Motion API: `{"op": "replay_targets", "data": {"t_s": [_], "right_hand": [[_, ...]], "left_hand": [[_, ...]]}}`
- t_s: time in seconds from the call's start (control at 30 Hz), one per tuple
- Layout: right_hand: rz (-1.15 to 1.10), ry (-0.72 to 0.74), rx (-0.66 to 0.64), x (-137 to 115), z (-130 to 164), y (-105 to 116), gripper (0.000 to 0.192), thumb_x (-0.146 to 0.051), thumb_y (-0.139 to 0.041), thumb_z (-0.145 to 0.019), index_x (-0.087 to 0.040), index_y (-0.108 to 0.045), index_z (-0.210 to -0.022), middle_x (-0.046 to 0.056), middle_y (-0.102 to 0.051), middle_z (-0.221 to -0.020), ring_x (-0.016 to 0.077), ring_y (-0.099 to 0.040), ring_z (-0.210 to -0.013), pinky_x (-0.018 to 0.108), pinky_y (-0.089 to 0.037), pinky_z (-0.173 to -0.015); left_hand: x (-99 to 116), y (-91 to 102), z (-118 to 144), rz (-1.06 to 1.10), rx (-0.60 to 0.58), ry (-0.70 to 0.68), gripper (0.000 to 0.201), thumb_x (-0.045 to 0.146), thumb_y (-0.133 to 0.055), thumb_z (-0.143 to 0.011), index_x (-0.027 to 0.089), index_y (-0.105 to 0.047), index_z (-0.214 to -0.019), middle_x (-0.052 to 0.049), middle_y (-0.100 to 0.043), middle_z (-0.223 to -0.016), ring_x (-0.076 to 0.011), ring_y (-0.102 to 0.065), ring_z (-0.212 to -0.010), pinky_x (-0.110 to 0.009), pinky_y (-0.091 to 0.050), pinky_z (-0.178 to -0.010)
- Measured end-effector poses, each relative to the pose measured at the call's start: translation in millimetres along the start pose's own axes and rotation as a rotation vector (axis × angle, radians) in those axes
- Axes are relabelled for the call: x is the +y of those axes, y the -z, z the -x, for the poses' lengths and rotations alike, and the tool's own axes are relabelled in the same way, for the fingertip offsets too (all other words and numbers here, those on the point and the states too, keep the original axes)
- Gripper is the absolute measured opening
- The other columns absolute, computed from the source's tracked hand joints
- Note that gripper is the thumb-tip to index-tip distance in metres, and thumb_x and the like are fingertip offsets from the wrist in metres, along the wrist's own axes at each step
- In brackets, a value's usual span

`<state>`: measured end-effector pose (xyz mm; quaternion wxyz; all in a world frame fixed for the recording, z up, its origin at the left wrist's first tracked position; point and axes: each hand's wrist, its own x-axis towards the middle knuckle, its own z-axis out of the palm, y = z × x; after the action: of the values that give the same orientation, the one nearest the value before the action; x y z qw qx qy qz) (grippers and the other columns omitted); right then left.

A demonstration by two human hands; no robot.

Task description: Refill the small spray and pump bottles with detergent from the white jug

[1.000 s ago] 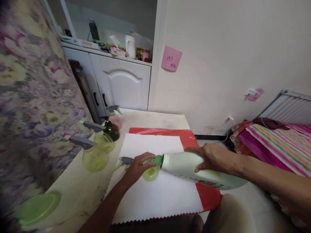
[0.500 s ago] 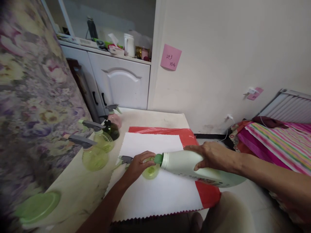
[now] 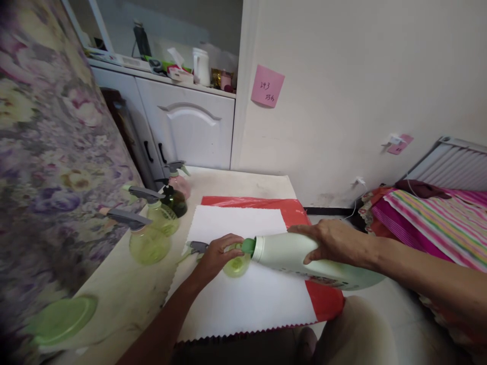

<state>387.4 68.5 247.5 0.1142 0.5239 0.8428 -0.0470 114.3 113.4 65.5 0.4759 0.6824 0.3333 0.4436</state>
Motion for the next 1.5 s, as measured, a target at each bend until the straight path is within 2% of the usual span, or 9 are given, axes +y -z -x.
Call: {"op": "replay_targets", "data": {"t_s": [0.1, 0.2, 0.53, 1.0, 1.23, 1.5], "right_hand": [[0.006, 0.008, -0.063, 0.6, 0.0, 0.0, 0.060, -0.045, -0.065, -0.083, -0.024, -0.049, -0.136, 0.008, -0.073, -0.084, 0.0250, -0.068, -0.076, 0.026, -0.047, -0.065], [0.020, 0.004, -0.074, 0.9, -0.5, 0.1, 0.061, -0.046, -0.063, -0.084, -0.022, -0.048, -0.137, 0.007, -0.071, -0.077, 0.0231, -0.066, -0.069, 0.026, -0.045, -0.062], [0.042, 0.050, -0.028, 6.2, -0.5, -4.7, 0.061, -0.047, -0.061, -0.084, -0.020, -0.049, -0.137, 0.007, -0.068, -0.070, 0.0203, -0.059, -0.057, 0.028, -0.042, -0.056], [0.032, 0.070, -0.009, 13.0, -0.9, -8.8, 0.063, -0.052, -0.061, -0.083, -0.024, -0.049, -0.137, 0.004, -0.066, -0.070, 0.0190, -0.060, -0.059, 0.026, -0.044, -0.056], [0.033, 0.072, 0.009, 11.5, -1.1, -8.2, 0.061, -0.043, -0.068, -0.080, -0.025, -0.050, -0.135, 0.003, -0.067, -0.067, 0.0206, -0.063, -0.061, 0.026, -0.044, -0.056], [0.035, 0.057, 0.006, 10.4, -1.3, -8.2, 0.063, -0.041, -0.070, -0.078, -0.025, -0.050, -0.136, 0.003, -0.069, -0.069, 0.0214, -0.065, -0.063, 0.027, -0.045, -0.057]], "left_hand": [[-1.0, -0.1, -0.1, 0.003, -0.002, -0.004, 0.017, 0.027, -0.068, -0.078, 0.021, -0.071, -0.093, -0.003, -0.067, -0.095, -0.0192, -0.062, -0.091, -0.028, -0.044, -0.084], [-2.8, -0.1, -0.2, 0.001, 0.001, -0.006, 0.017, 0.026, -0.068, -0.078, 0.021, -0.071, -0.093, -0.003, -0.067, -0.095, -0.0188, -0.061, -0.091, -0.028, -0.044, -0.083], [0.3, -0.2, -0.1, -0.003, -0.005, 0.009, 0.016, 0.023, -0.067, -0.077, 0.020, -0.071, -0.093, -0.004, -0.068, -0.096, -0.0194, -0.062, -0.092, -0.029, -0.043, -0.085], [0.9, 0.0, -0.8, -0.009, -0.003, 0.027, 0.016, 0.023, -0.068, -0.076, 0.020, -0.071, -0.092, -0.004, -0.068, -0.096, -0.0200, -0.062, -0.092, -0.030, -0.044, -0.085], [-0.5, 0.0, -0.2, -0.015, 0.005, 0.022, 0.016, 0.024, -0.068, -0.077, 0.020, -0.071, -0.092, -0.004, -0.068, -0.096, -0.0200, -0.062, -0.092, -0.030, -0.044, -0.085], [-1.5, 0.0, -0.8, -0.025, 0.006, 0.019, 0.017, 0.022, -0.067, -0.076, 0.021, -0.071, -0.092, -0.004, -0.068, -0.096, -0.0202, -0.063, -0.092, -0.030, -0.045, -0.084]]}}
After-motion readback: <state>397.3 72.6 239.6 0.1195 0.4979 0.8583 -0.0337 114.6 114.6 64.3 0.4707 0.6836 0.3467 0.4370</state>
